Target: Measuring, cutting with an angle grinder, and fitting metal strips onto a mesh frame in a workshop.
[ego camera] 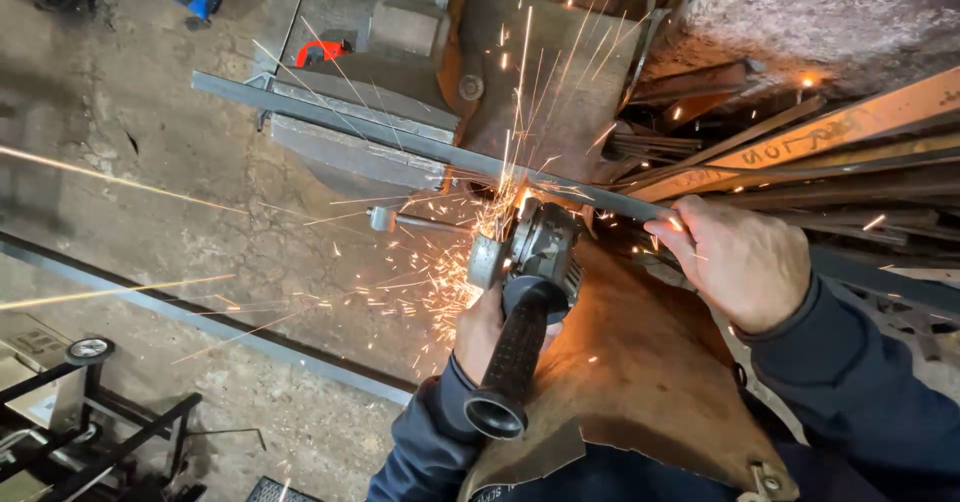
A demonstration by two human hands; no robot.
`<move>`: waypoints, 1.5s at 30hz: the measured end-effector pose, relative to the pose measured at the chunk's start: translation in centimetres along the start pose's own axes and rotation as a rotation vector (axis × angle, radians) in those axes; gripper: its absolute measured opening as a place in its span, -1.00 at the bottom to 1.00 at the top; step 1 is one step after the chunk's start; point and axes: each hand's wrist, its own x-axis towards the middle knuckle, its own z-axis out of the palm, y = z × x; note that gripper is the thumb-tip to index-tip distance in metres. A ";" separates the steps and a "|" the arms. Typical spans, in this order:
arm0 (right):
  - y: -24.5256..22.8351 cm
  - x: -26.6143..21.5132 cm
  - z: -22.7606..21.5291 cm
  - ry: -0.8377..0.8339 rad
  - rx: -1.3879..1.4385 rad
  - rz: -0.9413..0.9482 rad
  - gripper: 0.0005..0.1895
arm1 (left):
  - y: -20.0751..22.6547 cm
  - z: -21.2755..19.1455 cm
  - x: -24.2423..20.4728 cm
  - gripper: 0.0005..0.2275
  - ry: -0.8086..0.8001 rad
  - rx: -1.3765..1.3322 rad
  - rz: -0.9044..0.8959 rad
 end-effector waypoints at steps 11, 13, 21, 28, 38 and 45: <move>0.0 0.2 0.0 0.001 -0.041 -0.013 -0.58 | -0.9 0.7 0.0 -0.40 0.038 0.056 0.037; -0.1 0.2 -0.1 -0.011 -0.053 -0.006 -0.56 | -0.2 0.5 0.2 -0.38 0.040 0.053 0.038; 0.2 0.1 0.3 0.002 -0.059 -0.018 -0.57 | -0.1 0.6 0.2 -0.40 0.034 0.076 -0.018; 0.2 0.1 0.4 -0.011 -0.073 -0.013 -0.56 | 0.3 0.6 0.2 -0.49 0.047 0.026 0.026; 0.3 0.1 0.3 -0.001 -0.039 -0.006 -0.54 | 1.1 0.3 0.5 -0.48 0.029 -0.013 0.026; 0.3 0.1 0.2 -0.002 -0.025 -0.022 -0.58 | 0.7 0.8 0.7 -0.55 0.049 0.076 -0.049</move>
